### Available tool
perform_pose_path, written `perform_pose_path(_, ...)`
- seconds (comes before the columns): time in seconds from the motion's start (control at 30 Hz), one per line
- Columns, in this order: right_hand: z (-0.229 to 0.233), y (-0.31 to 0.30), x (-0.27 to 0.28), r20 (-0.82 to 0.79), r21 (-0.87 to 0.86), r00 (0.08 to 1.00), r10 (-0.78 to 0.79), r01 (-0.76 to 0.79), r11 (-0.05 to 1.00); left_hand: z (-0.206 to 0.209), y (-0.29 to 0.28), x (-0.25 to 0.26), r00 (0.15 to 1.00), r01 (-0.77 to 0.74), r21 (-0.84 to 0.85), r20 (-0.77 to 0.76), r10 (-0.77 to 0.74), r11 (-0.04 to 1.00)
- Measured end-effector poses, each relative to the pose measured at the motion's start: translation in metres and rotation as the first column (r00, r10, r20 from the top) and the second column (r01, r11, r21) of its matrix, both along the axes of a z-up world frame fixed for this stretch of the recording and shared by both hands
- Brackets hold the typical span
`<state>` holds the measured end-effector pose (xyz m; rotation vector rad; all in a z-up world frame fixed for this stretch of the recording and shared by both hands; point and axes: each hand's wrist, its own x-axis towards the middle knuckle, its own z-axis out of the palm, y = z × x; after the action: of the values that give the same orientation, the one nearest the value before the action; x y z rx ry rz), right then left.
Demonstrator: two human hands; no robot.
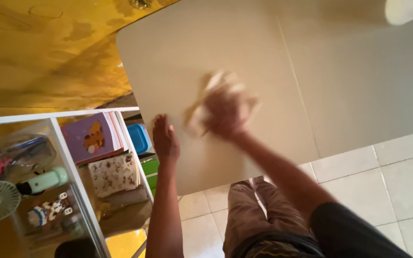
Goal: The person wipes the surface of a light-colored table using a cloth after spraying it with liquid from a bottle.
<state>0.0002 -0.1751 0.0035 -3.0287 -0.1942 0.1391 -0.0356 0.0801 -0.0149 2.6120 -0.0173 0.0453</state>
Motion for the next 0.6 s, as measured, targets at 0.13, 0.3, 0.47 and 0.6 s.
perform_pose_path(0.13, 0.008, 0.106, -0.078, -0.149, 0.102, 0.909, 0.389, -0.377, 0.921, 0.012, 0.014, 0.009, 0.988, -0.088, -0.106, -0.138, 0.073, 0.991)
perform_pose_path(0.3, -0.002, 0.094, -0.157, 0.092, 0.262, 0.803, 0.588, -0.590, 0.764, 0.013, 0.004, 0.006, 0.986, 0.089, 0.133, -0.149, -0.069, 0.987)
perform_pose_path(0.47, 0.026, -0.029, -0.169, 0.116, 0.090, 0.841, 0.529, -0.539, 0.837, 0.012, 0.002, 0.013, 0.984, 0.061, 0.140, -0.172, -0.036, 0.988)
perform_pose_path(0.6, 0.044, -0.173, -0.161, -0.364, -0.174, 0.904, 0.223, -0.302, 0.937, 0.016, 0.004, 0.023, 0.955, 0.024, 0.078, -0.297, 0.000, 0.997)
